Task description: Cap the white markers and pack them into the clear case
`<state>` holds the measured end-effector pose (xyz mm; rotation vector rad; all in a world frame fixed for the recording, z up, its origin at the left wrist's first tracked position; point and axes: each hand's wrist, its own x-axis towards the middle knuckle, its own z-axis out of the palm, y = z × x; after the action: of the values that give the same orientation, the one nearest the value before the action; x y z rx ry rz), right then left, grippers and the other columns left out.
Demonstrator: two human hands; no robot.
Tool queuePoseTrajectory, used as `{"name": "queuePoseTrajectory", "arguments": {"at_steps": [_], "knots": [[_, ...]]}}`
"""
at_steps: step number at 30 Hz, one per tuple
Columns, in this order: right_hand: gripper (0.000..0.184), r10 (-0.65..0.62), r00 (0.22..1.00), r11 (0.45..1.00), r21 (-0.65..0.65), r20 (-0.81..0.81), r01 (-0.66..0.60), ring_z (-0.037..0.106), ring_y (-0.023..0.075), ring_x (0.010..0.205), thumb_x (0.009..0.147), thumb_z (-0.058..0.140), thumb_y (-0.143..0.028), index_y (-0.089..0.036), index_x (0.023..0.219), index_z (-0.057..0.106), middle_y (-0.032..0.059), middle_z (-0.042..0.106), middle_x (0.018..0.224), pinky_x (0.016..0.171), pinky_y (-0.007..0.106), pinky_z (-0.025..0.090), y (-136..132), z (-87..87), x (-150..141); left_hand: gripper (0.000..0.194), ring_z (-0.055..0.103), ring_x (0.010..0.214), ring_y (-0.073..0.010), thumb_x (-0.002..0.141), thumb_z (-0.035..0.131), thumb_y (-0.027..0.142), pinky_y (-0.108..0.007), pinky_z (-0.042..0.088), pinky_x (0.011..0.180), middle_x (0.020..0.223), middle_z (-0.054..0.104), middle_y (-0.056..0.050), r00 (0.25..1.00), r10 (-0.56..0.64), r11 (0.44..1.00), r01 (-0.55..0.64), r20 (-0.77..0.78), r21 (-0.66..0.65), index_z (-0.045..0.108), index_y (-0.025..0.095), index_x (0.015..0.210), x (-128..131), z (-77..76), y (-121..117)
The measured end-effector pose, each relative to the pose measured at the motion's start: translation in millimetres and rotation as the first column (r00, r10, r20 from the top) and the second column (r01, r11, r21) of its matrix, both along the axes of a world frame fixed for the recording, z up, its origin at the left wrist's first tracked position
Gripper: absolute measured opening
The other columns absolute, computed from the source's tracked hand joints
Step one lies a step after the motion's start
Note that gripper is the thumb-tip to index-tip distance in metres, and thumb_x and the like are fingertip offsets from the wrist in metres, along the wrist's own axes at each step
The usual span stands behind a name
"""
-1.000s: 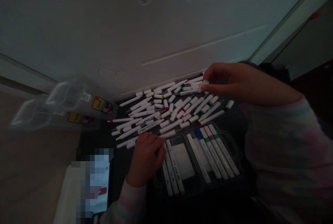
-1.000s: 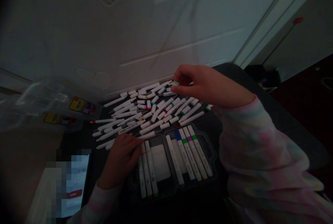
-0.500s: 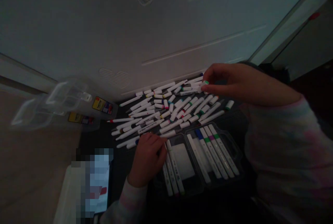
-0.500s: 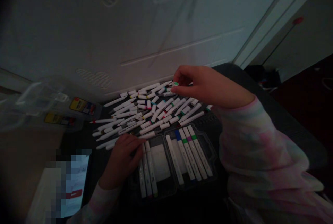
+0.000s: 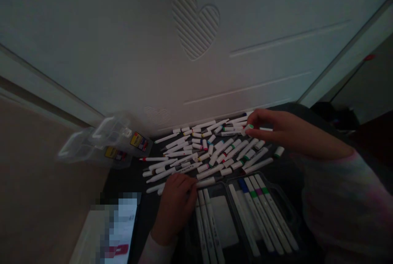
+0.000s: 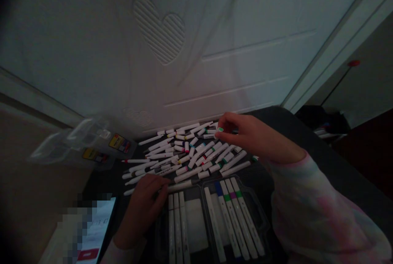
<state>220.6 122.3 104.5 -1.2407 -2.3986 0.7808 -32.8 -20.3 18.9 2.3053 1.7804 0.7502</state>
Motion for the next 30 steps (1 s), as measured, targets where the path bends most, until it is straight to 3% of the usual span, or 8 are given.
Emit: {"name": "queuePoseTrajectory", "arguments": {"at_steps": [3, 6, 10, 15, 18, 24, 30], "knots": [[0.031, -0.005, 1.000, 1.000, -0.012, -0.017, 0.005, 0.056, 0.0167, 0.069, 0.077, 0.046, -0.050, -0.020, 0.082, 0.053, 0.0033, 0.061, 0.078, 0.061, 0.028, 0.041, -1.4, 3.0, 0.7, 0.015, 0.056, 0.076, -0.0180, 0.080, 0.045, 0.016, -0.034, 0.045, 0.070, 0.077, 0.063, -0.004, 0.990, 0.088, 0.994, -0.081, -0.110, 0.069, 0.060, 0.018, 0.080, -14.9, 11.2, 9.0], [0.030, -0.016, 0.999, 1.000, -0.026, -0.031, 0.016, 0.056, 0.0171, 0.069, 0.078, 0.047, -0.049, -0.020, 0.082, 0.054, 0.0034, 0.061, 0.079, 0.061, 0.029, 0.041, -3.5, 6.8, 1.1, 0.016, 0.056, 0.084, -0.0199, 0.081, 0.045, 0.019, -0.035, 0.044, 0.077, 0.085, 0.064, -0.006, 0.920, 0.188, 0.978, -0.206, -0.344, -0.015, 0.061, 0.017, 0.084, -33.8, 26.8, 25.9], [0.028, -0.031, 0.998, 0.998, -0.052, -0.049, 0.029, 0.056, 0.0182, 0.071, 0.077, 0.048, -0.047, -0.020, 0.082, 0.054, 0.0039, 0.061, 0.079, 0.063, 0.030, 0.042, -5.6, 9.2, 1.0, 0.018, 0.056, 0.087, -0.0222, 0.082, 0.044, 0.019, -0.037, 0.043, 0.080, 0.089, 0.064, -0.008, 0.850, 0.254, 0.948, -0.315, -0.461, -0.058, 0.061, 0.016, 0.087, -54.7, 41.6, 61.1], [0.023, -0.021, 0.996, 1.000, -0.025, -0.081, 0.019, 0.057, 0.0198, 0.071, 0.078, 0.048, -0.044, -0.021, 0.081, 0.053, 0.0044, 0.061, 0.079, 0.064, 0.033, 0.043, -7.2, 11.0, 2.0, 0.021, 0.056, 0.087, -0.0164, 0.084, 0.048, 0.028, -0.037, 0.047, 0.077, 0.099, 0.058, -0.006, 0.782, 0.255, 0.887, -0.423, -0.568, -0.185, 0.056, 0.015, 0.098, -67.6, 33.4, 109.3], [0.021, -0.006, 0.994, 1.000, 0.002, -0.111, 0.006, 0.057, 0.0191, 0.069, 0.077, 0.048, -0.042, -0.021, 0.079, 0.053, 0.0039, 0.061, 0.076, 0.062, 0.032, 0.044, -7.3, 12.2, 4.0, 0.027, 0.055, 0.091, -0.0175, 0.084, 0.048, 0.031, -0.038, 0.048, 0.077, 0.108, 0.054, -0.007, 0.764, 0.234, 0.857, -0.454, -0.602, -0.243, 0.052, 0.016, 0.107, -70.8, 25.4, 127.3], [0.025, 0.012, 0.990, 0.999, 0.038, -0.144, -0.006, 0.057, 0.0176, 0.068, 0.078, 0.046, -0.044, -0.020, 0.079, 0.053, 0.0030, 0.060, 0.075, 0.061, 0.030, 0.044, -5.1, 12.5, 7.2, 0.028, 0.055, 0.092, -0.0180, 0.084, 0.048, 0.031, -0.038, 0.048, 0.077, 0.109, 0.054, -0.008, 0.750, 0.189, 0.820, -0.475, -0.634, -0.319, 0.051, 0.016, 0.108, -73.7, 20.4, 137.1], [0.028, 0.005, 0.990, 0.999, 0.048, -0.141, 0.002, 0.057, 0.0175, 0.069, 0.079, 0.044, -0.046, -0.020, 0.082, 0.052, 0.0032, 0.059, 0.077, 0.062, 0.030, 0.044, -6.1, 12.6, 9.3, 0.028, 0.055, 0.093, -0.0182, 0.084, 0.048, 0.030, -0.038, 0.047, 0.078, 0.110, 0.053, -0.008, 0.772, 0.160, 0.823, -0.448, -0.616, -0.348, 0.051, 0.016, 0.108, -72.4, 22.0, 139.5]]}}
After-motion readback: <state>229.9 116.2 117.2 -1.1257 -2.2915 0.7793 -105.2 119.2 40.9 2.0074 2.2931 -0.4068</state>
